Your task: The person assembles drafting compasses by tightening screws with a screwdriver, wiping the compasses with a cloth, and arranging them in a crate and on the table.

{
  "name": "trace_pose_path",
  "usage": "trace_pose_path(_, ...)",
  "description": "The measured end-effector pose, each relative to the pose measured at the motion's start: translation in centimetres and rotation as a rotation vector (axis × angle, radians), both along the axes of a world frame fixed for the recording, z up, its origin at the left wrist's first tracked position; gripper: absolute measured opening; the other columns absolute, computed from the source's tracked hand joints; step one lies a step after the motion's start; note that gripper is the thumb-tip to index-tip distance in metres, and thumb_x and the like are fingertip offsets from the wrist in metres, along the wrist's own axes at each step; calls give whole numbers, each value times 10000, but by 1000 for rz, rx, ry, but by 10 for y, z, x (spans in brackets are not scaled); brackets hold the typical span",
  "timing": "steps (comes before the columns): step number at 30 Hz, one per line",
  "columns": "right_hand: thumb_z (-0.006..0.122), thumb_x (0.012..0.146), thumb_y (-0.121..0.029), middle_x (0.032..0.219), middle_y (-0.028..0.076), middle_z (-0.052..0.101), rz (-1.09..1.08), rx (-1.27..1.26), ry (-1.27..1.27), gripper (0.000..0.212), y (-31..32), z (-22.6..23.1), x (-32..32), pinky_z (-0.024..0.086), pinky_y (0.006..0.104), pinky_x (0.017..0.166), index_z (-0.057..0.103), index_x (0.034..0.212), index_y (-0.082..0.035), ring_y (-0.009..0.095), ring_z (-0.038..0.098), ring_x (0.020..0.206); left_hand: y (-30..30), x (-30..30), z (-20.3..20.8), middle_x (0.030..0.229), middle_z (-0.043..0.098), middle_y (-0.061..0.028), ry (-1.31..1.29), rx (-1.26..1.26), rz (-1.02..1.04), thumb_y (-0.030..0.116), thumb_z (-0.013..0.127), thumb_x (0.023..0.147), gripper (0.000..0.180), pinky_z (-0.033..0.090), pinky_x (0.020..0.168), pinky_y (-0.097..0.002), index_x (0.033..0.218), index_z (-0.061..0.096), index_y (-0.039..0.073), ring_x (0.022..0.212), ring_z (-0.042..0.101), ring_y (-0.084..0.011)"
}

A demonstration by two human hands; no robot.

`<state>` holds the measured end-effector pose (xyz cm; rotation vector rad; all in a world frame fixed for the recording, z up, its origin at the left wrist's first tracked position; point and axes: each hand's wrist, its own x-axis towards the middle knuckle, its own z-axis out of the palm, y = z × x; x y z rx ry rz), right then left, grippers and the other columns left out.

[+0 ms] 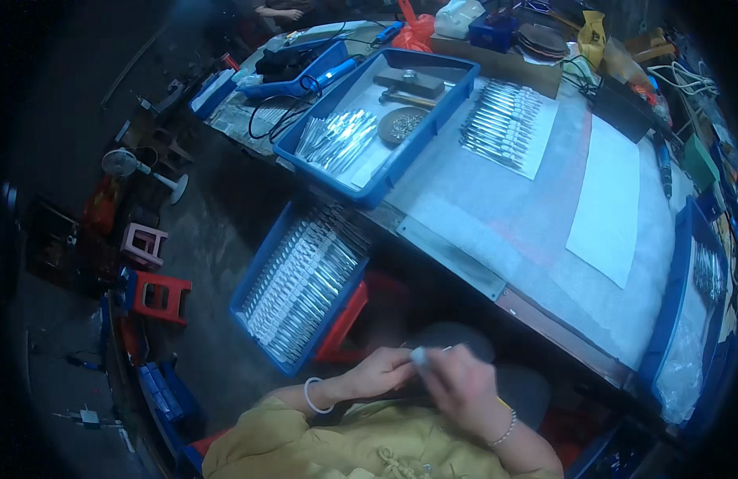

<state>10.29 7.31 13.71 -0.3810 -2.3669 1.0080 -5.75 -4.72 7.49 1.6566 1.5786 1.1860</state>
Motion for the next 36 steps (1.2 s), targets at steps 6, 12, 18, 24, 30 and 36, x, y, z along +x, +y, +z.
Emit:
trace_pose_path(6, 664, 765, 0, 880, 170, 608, -419, -148, -32, 282, 31, -20, 13, 509, 384, 602, 607, 1041, -23, 358, 626, 727, 11, -6, 24, 691, 514, 42, -1064, -863, -26, 247, 481, 1011, 292, 340, 475, -216, 984, 642, 4, 549, 432, -50)
trace_pose_path(12, 687, 767, -82, 938, 158, 629, -464, -128, -135, 279, 47, -38, 12, 519, 387, 701, 618, 1034, -42, 347, 641, 817, 11, 8, 28, 805, 533, -142, 484, -27, 34, -8, 646, 801, 256, 469, 519, -388, 1053, 610, -30, 615, 572, -296)
trace_pose_path(18, 658, 813, -80, 999, 151, 648, -251, -111, -157, 257, 26, -40, 3, 526, 379, 746, 613, 1064, -50, 314, 659, 880, 8, 9, 31, 817, 536, -153, 400, -131, -22, 19, 660, 821, 266, 471, 518, -359, 1079, 610, -18, 620, 582, -291)
trace_pose_path(24, 691, 766, -52, 801, 125, 588, -47, 43, 5, 307, -3, -18, 23, 515, 349, 586, 619, 1065, -57, 300, 625, 690, -1, -2, 24, 774, 574, 11, -708, -829, -96, 160, 519, 981, 261, 375, 494, -193, 1108, 620, -45, 579, 483, -33)
trace_pose_path(30, 695, 761, -19, 837, 130, 615, -477, -13, -54, 302, 25, -29, 38, 518, 349, 585, 627, 1049, -82, 278, 639, 692, 3, 3, 29, 772, 575, 0, -1327, -948, 4, 137, 491, 980, 288, 325, 477, -180, 1135, 601, -79, 541, 420, -32)
trace_pose_path(36, 693, 799, -26, 889, 106, 646, -392, 204, -99, 302, 48, -38, 44, 516, 336, 609, 636, 1095, -52, 249, 648, 710, 8, 3, 31, 791, 590, -9, -1232, -903, -19, 128, 484, 983, 301, 344, 488, -178, 1166, 590, -87, 557, 463, -33)
